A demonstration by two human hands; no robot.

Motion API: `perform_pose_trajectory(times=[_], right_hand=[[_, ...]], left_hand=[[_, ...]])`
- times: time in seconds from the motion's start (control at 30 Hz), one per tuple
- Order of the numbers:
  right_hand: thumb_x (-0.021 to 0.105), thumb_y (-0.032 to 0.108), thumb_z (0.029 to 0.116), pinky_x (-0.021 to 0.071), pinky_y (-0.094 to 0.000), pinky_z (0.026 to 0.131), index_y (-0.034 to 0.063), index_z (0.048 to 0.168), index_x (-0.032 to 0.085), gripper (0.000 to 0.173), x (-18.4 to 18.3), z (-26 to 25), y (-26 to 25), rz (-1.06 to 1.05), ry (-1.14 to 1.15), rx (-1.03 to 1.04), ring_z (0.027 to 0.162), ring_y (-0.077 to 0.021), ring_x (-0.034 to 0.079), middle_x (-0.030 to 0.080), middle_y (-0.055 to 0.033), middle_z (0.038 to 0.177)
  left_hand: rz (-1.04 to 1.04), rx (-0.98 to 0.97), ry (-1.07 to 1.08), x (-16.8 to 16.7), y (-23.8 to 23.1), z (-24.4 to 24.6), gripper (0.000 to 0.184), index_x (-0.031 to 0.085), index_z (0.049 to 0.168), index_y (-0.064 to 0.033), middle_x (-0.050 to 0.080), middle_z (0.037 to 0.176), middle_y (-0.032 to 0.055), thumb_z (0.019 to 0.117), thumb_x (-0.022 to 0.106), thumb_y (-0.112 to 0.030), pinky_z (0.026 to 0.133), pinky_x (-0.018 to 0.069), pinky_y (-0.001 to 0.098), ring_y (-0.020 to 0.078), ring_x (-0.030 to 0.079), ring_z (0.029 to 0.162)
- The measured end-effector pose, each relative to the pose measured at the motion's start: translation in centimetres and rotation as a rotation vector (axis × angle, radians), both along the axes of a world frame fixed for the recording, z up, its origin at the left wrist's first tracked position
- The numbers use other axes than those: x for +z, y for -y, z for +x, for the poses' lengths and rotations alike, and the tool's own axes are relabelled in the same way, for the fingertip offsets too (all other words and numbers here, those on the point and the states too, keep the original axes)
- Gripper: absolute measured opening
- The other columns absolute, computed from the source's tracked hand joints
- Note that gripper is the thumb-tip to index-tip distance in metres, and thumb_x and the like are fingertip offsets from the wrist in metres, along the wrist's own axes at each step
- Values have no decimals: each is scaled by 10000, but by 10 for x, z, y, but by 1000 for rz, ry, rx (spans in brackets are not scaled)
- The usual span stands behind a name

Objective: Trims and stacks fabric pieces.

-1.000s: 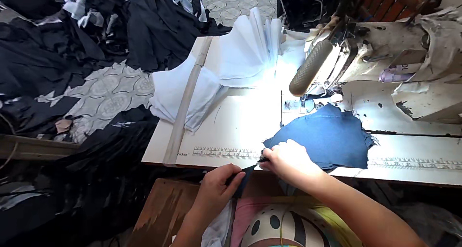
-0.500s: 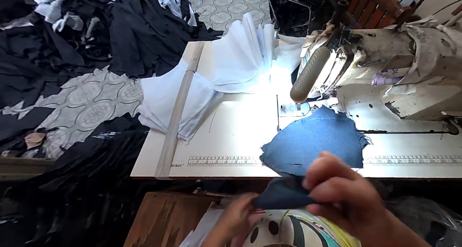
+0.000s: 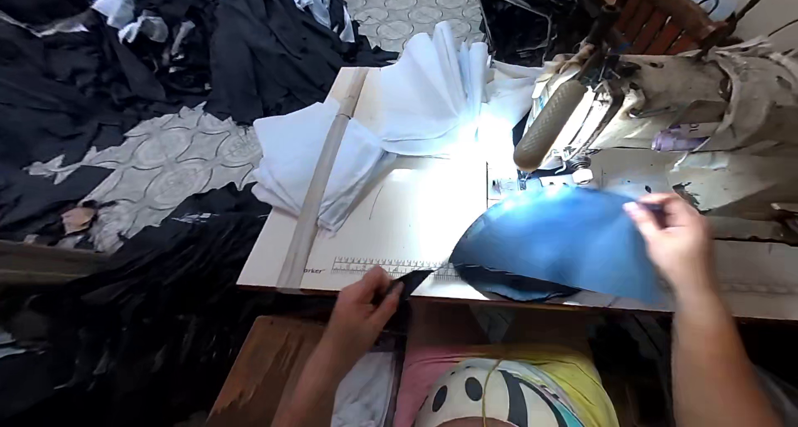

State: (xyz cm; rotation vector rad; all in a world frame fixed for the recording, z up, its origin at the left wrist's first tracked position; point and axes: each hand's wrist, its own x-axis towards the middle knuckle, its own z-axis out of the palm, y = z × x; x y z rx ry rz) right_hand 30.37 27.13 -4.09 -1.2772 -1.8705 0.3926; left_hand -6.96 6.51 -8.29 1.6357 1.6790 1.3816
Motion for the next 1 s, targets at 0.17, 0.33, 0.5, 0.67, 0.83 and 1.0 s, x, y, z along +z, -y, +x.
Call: perform_pose_trajectory(times=[0.17, 0.33, 0.5, 0.67, 0.83, 1.0], right_hand=[[698, 301, 964, 445, -729, 839, -62, 1189, 674, 427, -4, -24, 11, -90, 426, -142, 986, -549, 655, 673, -335, 1090], [688, 397, 912, 551, -523, 642, 40, 901, 730, 360, 14, -124, 76, 160, 484, 472, 748, -346, 716, 704, -149, 783], [491, 404, 1066, 501, -555, 783, -13, 1068, 669, 453, 17, -153, 69, -357, 771, 723, 909, -410, 700, 701, -223, 884], [775, 297, 843, 504, -374, 543, 49, 1008, 725, 302, 2, -143, 87, 47, 21, 936, 652, -209, 646, 682, -98, 818], [657, 141, 910, 472, -258, 616, 91, 877, 647, 61, 4, -144, 96, 258, -81, 870, 718, -170, 603, 625, -61, 783], [667, 188, 902, 512, -267, 694, 111, 839, 672, 99, -16, -138, 83, 304, 13, 778, 836, -196, 648, 697, -80, 918]], left_hand=[[2, 81, -322, -18, -1, 22, 279, 654, 1131, 31, 718, 838, 88, 904, 633, -130, 698, 553, 196, 86, 676, 727], [72, 18, -289, -12, 0, 26, 169, 698, 1019, -20, 727, 872, 83, 919, 619, -131, 756, 523, 124, 26, 665, 784], [100, 12, -203, -14, 4, 25, 151, 683, 997, -14, 722, 869, 68, 901, 624, -115, 767, 511, 102, -2, 658, 804], [82, -205, 437, -9, 3, 42, 143, 648, 1103, -282, 695, 1004, -224, 972, 653, -223, 791, 530, 94, -125, 631, 890], [-154, -240, 316, -51, 22, 68, 286, 648, 1199, -94, 716, 1084, -50, 926, 705, -157, 916, 549, 214, -5, 665, 1004], [-735, 199, 110, -152, 70, 13, 370, 551, 1332, 156, 633, 1241, 342, 1047, 428, -45, 1072, 448, 562, 424, 618, 1201]])
